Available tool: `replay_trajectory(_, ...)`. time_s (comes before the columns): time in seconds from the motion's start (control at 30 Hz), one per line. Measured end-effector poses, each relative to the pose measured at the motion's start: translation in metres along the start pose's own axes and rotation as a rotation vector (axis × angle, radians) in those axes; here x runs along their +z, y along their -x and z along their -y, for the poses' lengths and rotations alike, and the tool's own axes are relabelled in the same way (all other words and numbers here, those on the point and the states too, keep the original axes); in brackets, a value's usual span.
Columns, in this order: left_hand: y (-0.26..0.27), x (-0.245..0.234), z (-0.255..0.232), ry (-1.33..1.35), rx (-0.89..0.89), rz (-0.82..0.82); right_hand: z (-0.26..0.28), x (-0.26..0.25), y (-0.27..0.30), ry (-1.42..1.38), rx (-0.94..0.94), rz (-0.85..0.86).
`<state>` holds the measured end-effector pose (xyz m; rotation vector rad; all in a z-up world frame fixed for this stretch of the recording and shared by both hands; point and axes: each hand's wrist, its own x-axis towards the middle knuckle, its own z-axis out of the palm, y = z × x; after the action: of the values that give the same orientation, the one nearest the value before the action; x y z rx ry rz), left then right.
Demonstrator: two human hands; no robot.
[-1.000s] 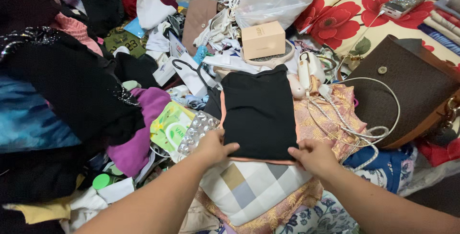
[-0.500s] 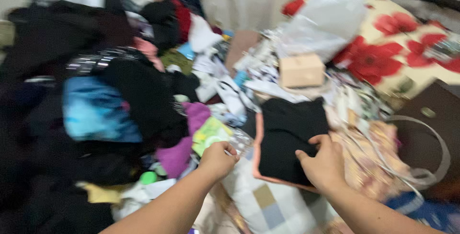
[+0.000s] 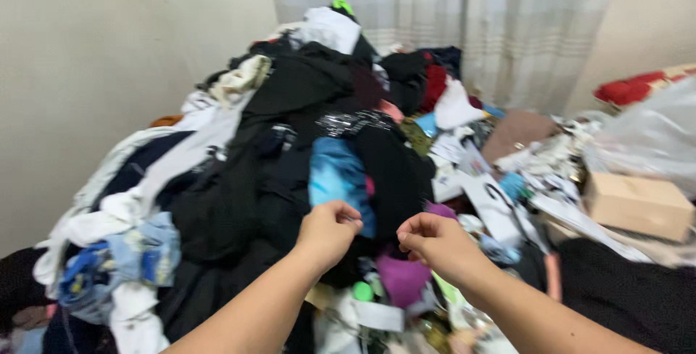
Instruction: The person folds several garments from a large pile on a bed. They handle a peach-colored t-shirt, a black top, and dark blue pants, folding each item and placing it on a separate stack. The person works by hand without tools.
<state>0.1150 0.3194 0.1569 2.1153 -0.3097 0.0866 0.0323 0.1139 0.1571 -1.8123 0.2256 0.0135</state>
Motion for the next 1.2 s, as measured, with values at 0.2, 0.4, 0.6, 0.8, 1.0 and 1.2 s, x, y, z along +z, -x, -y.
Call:
replay_trajectory(0.2, -0.026, -0.115, 0.036, -0.228, -0.086, -0.372, 0.061, 0.089, -0.06, -0.048, -0.096, 0.071)
replay_trajectory(0.4, -0.05, -0.202, 0.09, -0.348, -0.225, -0.299, 0.102, 0.193, -0.095, 0.085, -0.103, -0.103)
replay_trajectory(0.6, -0.054, -0.229, 0.134, -0.277, -0.142, -0.077, 0.108, 0.239, -0.096, 0.095, 0.064, -0.208)
replay_trajectory(0.8, -0.063, -0.231, 0.117, -0.206, -0.075, -0.097, 0.095, 0.232, -0.096, 0.05, 0.097, -0.253)
replay_trajectory(1.0, -0.08, -0.205, 0.09, -0.153, 0.087, -0.024, 0.086, 0.192, -0.09, -0.02, 0.078, -0.389)
replay_trajectory(1.2, -0.1, -0.16, 0.07, -0.027, 0.253, 0.135, 0.066, 0.157, -0.093, -0.029, 0.021, -0.441)
